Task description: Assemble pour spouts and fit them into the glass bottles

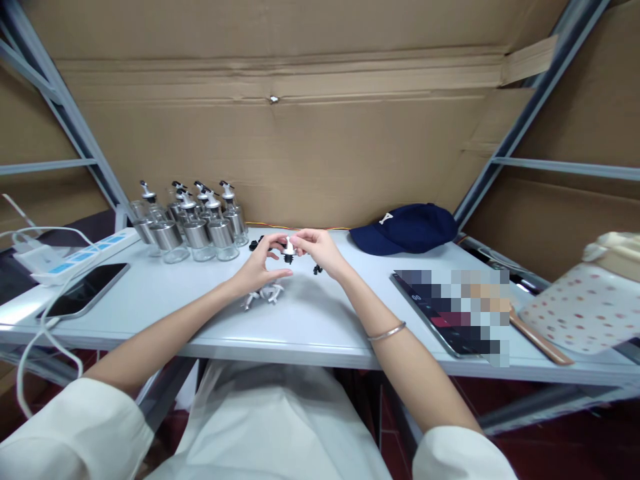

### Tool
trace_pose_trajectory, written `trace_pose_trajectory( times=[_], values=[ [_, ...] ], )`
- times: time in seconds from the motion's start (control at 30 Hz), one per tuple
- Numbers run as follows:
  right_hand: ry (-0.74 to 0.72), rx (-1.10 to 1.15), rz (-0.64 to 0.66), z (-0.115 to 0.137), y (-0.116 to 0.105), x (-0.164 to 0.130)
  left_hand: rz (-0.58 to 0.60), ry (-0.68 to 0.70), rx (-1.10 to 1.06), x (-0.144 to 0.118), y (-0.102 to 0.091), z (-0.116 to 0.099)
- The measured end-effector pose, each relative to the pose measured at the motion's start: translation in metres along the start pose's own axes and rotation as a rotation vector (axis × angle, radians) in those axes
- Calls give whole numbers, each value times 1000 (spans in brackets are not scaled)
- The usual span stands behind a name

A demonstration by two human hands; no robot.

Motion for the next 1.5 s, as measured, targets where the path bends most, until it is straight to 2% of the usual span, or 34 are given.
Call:
trace_pose_trajectory(
  times=[0.17, 0.33, 0.43, 0.57, 0.67, 0.77, 0.93, 1.13, 1.37, 1.43, 1.5],
  values=[
    [-15, -35, 73, -2, 2, 1, -10, 14, -26, 0, 0, 1],
    [-35, -133, 94, -11, -7, 4, -2, -7, -27, 0, -1, -1],
    [-51, -433, 116, -20, -16, 6, 7, -47, -64, 0, -2, -2],
    [-4, -948, 289, -31, -26, 4, 6, -51, -95, 0, -3, -5],
    [105, -1107, 418, -38, -29, 2, -13, -48, -94, 1, -3, -5],
    [158, -1162, 475, -44, -31, 3, -31, -49, -94, 0, -3, -5],
    [186, -1217, 423, -51, -39, 6, -18, -38, -86, 0, -3, -6],
    [313, -1331, 309, -50, -55, 1, -12, -51, -92, 0, -2, -5],
    [377, -1397, 220, -41, -55, -1, 0, -65, -117, -1, -2, -3],
    [345, -1380, 151, -36, -51, 1, 0, -73, -129, 0, -2, -2],
    [194, -1275, 38, -28, -44, 3, 11, -82, -138, 0, -1, -1]
  ],
)
Point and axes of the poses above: each hand's wrist, its own x-axis towards the middle knuckle, its own y-axis out of the palm, z = x × y, the point moved 1 cm from there along x, towards the middle knuckle, and after that the axes turned 10 degrees about -y, right-handed, at the moved point
